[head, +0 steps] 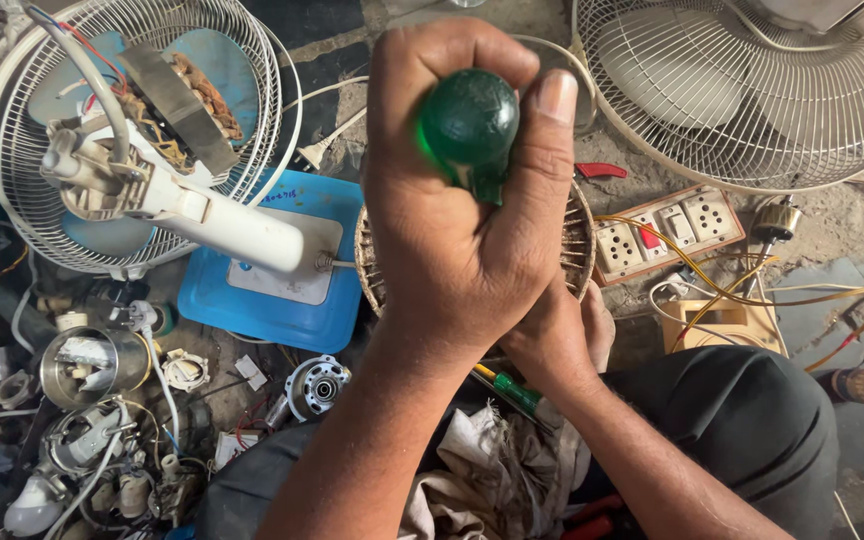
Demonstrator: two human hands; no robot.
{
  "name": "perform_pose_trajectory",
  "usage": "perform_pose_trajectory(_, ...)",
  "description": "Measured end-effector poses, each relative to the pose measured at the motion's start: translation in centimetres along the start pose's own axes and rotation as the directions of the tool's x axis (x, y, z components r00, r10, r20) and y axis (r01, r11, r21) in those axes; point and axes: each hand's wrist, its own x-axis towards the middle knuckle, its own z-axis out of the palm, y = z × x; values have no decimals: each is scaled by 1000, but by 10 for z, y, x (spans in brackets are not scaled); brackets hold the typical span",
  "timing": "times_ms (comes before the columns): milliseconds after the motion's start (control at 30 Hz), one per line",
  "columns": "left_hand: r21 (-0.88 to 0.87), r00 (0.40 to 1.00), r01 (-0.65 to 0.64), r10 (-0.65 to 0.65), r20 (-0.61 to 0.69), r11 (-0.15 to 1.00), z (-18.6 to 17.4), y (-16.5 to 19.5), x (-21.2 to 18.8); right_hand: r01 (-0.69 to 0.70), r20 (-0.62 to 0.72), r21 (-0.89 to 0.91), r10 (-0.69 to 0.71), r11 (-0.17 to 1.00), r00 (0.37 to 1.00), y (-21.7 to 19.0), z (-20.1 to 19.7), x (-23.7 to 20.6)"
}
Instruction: The person uses a screwdriver to loosen and remove a central component from a disassembled fan motor stator. They then place the removed part aside and briefly handle a smartphone.
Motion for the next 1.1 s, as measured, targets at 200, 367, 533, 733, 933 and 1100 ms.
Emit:
perform_pose_trajectory(200,-17,1000,24,-24,14,1000,-4,11,-7,81,65,-816,-47,572,997,8,-5,1)
perform_pose_trajectory(367,-42,999,31,-30,20,999,-7,18,-7,109,80,-937,-99,331,992,2,10,-2)
perform_pose_trajectory(533,-85,999,48,-46,26,995,-13,22,-4,118,86,-973,-162,197,983,-2,26,-3)
perform_pose_trajectory(733,-105,998,37,-32,55,994,-20,16,-1,16,-7,-987,-146,157,989,-4,36,-1)
perform_pose_trajectory(933,-80,996,-28,35,86,996,-30,8,6,32,-37,-968,-265,250,964,9,48,4)
perform_pose_trajectory(1100,-121,995,7,6,99,993,-33,8,7,1,-44,-986,-261,170,964,6,50,7)
